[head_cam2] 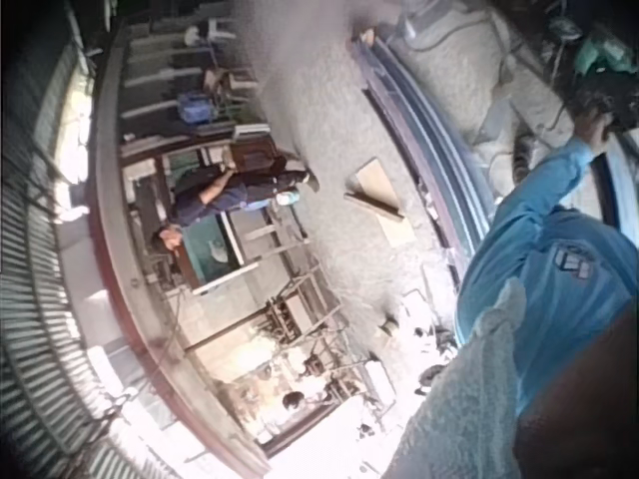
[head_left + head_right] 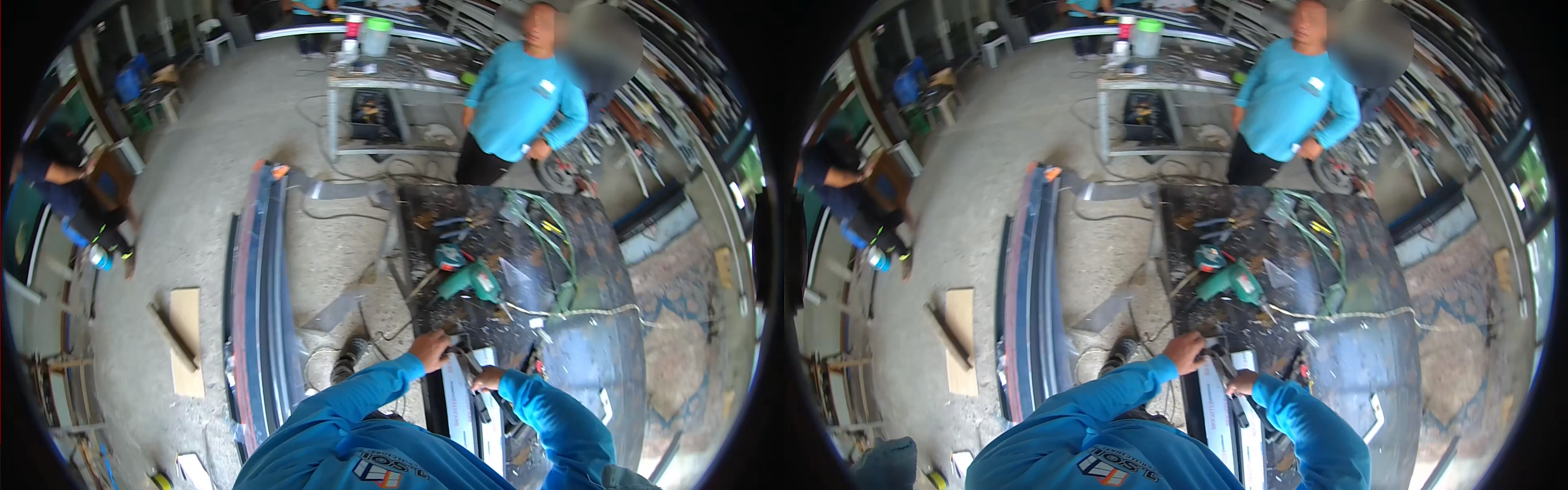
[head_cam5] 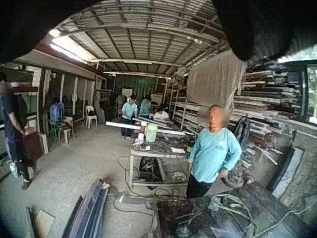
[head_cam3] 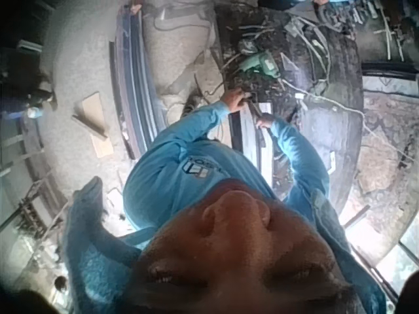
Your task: Drilling holes into aluminum profiles using a hand drill.
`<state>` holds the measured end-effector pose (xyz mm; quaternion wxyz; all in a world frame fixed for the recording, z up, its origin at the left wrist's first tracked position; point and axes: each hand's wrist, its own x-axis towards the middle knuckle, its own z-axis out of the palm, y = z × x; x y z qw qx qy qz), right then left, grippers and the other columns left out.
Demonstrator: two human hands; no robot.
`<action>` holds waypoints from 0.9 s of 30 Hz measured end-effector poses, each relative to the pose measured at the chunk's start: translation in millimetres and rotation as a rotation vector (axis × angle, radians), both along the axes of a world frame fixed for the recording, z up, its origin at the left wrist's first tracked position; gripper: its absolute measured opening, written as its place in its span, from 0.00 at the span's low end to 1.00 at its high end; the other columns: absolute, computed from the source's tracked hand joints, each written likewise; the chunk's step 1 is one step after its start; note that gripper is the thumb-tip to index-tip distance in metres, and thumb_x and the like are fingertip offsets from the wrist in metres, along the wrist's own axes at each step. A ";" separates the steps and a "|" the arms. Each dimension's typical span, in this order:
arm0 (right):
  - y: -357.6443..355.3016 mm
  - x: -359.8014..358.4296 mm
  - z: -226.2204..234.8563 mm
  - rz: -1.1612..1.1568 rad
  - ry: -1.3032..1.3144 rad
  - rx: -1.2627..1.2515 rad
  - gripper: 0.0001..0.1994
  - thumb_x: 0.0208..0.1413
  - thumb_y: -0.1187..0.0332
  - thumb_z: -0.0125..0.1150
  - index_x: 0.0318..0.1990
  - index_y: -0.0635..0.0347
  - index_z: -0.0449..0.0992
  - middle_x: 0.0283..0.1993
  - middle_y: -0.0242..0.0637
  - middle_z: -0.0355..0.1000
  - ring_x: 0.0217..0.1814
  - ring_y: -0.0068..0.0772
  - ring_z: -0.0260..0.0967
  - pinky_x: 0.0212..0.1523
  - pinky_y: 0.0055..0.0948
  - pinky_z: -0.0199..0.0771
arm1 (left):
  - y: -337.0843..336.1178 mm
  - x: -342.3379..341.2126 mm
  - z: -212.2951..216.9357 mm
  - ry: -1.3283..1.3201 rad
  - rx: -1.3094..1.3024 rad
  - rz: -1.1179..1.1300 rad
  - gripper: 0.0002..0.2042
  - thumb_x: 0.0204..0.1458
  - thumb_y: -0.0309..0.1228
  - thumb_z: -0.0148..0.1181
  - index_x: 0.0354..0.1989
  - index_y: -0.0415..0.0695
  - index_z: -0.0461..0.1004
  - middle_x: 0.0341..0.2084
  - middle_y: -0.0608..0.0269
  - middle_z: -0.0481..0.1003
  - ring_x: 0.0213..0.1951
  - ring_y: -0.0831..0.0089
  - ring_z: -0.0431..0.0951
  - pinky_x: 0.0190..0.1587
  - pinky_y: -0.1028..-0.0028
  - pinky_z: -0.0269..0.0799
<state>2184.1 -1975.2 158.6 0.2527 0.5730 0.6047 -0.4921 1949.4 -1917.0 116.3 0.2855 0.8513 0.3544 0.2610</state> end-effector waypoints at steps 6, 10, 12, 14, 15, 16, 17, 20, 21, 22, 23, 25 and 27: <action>-9.7 -22.2 3.9 -0.572 -0.037 -0.013 0.24 0.48 0.43 0.61 0.38 0.55 0.82 0.26 0.38 0.77 0.24 0.31 0.74 0.26 0.29 0.74 | -20.6 -12.9 14.2 -0.211 0.105 0.043 0.23 0.38 0.31 0.69 0.42 0.40 0.66 0.36 0.51 0.69 0.37 0.51 0.73 0.40 0.58 0.71; -6.2 -34.1 11.5 -0.315 0.040 0.033 0.27 0.47 0.39 0.59 0.36 0.56 0.83 0.25 0.38 0.77 0.22 0.31 0.71 0.26 0.30 0.73 | -73.6 -5.8 22.8 -0.464 -1.028 -0.133 0.30 0.43 0.40 0.70 0.49 0.37 0.61 0.47 0.47 0.68 0.54 0.53 0.67 0.55 0.60 0.67; -9.3 -29.0 4.4 -0.309 0.120 0.024 0.21 0.49 0.39 0.58 0.38 0.43 0.83 0.25 0.37 0.76 0.21 0.32 0.71 0.25 0.31 0.71 | -100.8 17.9 26.8 -0.195 -1.840 -0.337 0.39 0.46 0.49 0.69 0.57 0.34 0.58 0.53 0.45 0.66 0.64 0.55 0.60 0.63 0.58 0.60; -13.6 -21.6 -9.5 -0.262 0.147 0.076 0.22 0.50 0.39 0.57 0.39 0.43 0.83 0.25 0.38 0.76 0.22 0.32 0.71 0.27 0.32 0.71 | -124.4 49.6 31.2 -0.257 -2.155 -0.217 0.37 0.43 0.52 0.69 0.55 0.41 0.62 0.55 0.53 0.64 0.58 0.65 0.64 0.59 0.65 0.61; -15.2 -18.9 -17.4 -0.306 0.110 0.059 0.22 0.50 0.39 0.57 0.39 0.43 0.82 0.25 0.39 0.76 0.23 0.33 0.71 0.28 0.32 0.72 | -135.1 64.8 33.4 -0.233 -2.040 -0.151 0.39 0.41 0.53 0.70 0.55 0.41 0.62 0.55 0.52 0.64 0.58 0.65 0.64 0.59 0.63 0.60; -16.5 -15.0 -23.2 -0.283 0.159 0.107 0.23 0.49 0.39 0.58 0.37 0.47 0.82 0.25 0.40 0.76 0.24 0.33 0.72 0.30 0.33 0.72 | -144.9 77.6 35.0 -0.255 -1.870 -0.106 0.40 0.39 0.54 0.71 0.55 0.41 0.62 0.55 0.51 0.64 0.59 0.65 0.63 0.60 0.61 0.59; -16.6 -14.8 -28.6 -0.219 0.114 0.148 0.24 0.48 0.39 0.58 0.36 0.49 0.82 0.25 0.40 0.76 0.25 0.34 0.72 0.31 0.34 0.72 | -153.3 87.5 35.8 -0.210 -1.883 -0.035 0.40 0.39 0.54 0.71 0.55 0.41 0.62 0.55 0.51 0.64 0.59 0.65 0.63 0.60 0.61 0.59; -16.6 -20.2 -25.3 -0.275 0.044 0.117 0.29 0.44 0.38 0.61 0.31 0.59 0.81 0.25 0.41 0.76 0.28 0.37 0.73 0.36 0.35 0.72 | -169.3 100.8 32.9 0.049 -1.610 0.233 0.50 0.28 0.60 0.73 0.52 0.30 0.62 0.45 0.46 0.70 0.49 0.64 0.71 0.52 0.64 0.67; -15.7 -24.8 -18.4 -0.352 0.083 0.134 0.30 0.42 0.37 0.63 0.29 0.62 0.81 0.26 0.42 0.76 0.29 0.38 0.74 0.38 0.35 0.72 | -171.2 101.5 30.4 0.059 -1.497 0.245 0.53 0.25 0.62 0.73 0.51 0.28 0.62 0.42 0.48 0.72 0.45 0.64 0.73 0.48 0.68 0.71; -15.3 -31.8 -9.9 -0.378 0.052 0.138 0.32 0.40 0.37 0.64 0.26 0.66 0.80 0.26 0.42 0.76 0.31 0.39 0.75 0.39 0.36 0.73 | -172.0 101.2 27.7 0.066 -1.494 0.240 0.53 0.25 0.62 0.73 0.51 0.28 0.62 0.42 0.48 0.72 0.45 0.64 0.73 0.48 0.68 0.71; -15.3 -33.9 2.7 -0.440 -0.023 0.129 0.32 0.40 0.37 0.63 0.25 0.66 0.80 0.26 0.42 0.77 0.33 0.39 0.76 0.41 0.35 0.73 | -171.8 100.0 24.8 0.047 -1.479 0.198 0.53 0.25 0.63 0.73 0.51 0.27 0.62 0.43 0.47 0.71 0.46 0.64 0.73 0.48 0.67 0.70; -16.5 -45.0 24.2 -0.495 -0.154 0.200 0.30 0.40 0.39 0.65 0.23 0.65 0.79 0.25 0.43 0.76 0.32 0.39 0.77 0.39 0.34 0.75 | -169.0 95.6 19.8 0.024 -1.423 0.185 0.47 0.28 0.61 0.73 0.49 0.32 0.67 0.40 0.51 0.74 0.43 0.66 0.75 0.46 0.67 0.71; -15.5 -55.2 37.7 -0.694 -0.048 0.223 0.29 0.40 0.40 0.65 0.22 0.65 0.79 0.25 0.44 0.76 0.29 0.38 0.77 0.37 0.35 0.75 | -163.3 89.5 17.5 -0.308 -1.262 -0.026 0.36 0.37 0.57 0.69 0.47 0.39 0.71 0.39 0.58 0.78 0.41 0.66 0.78 0.44 0.68 0.72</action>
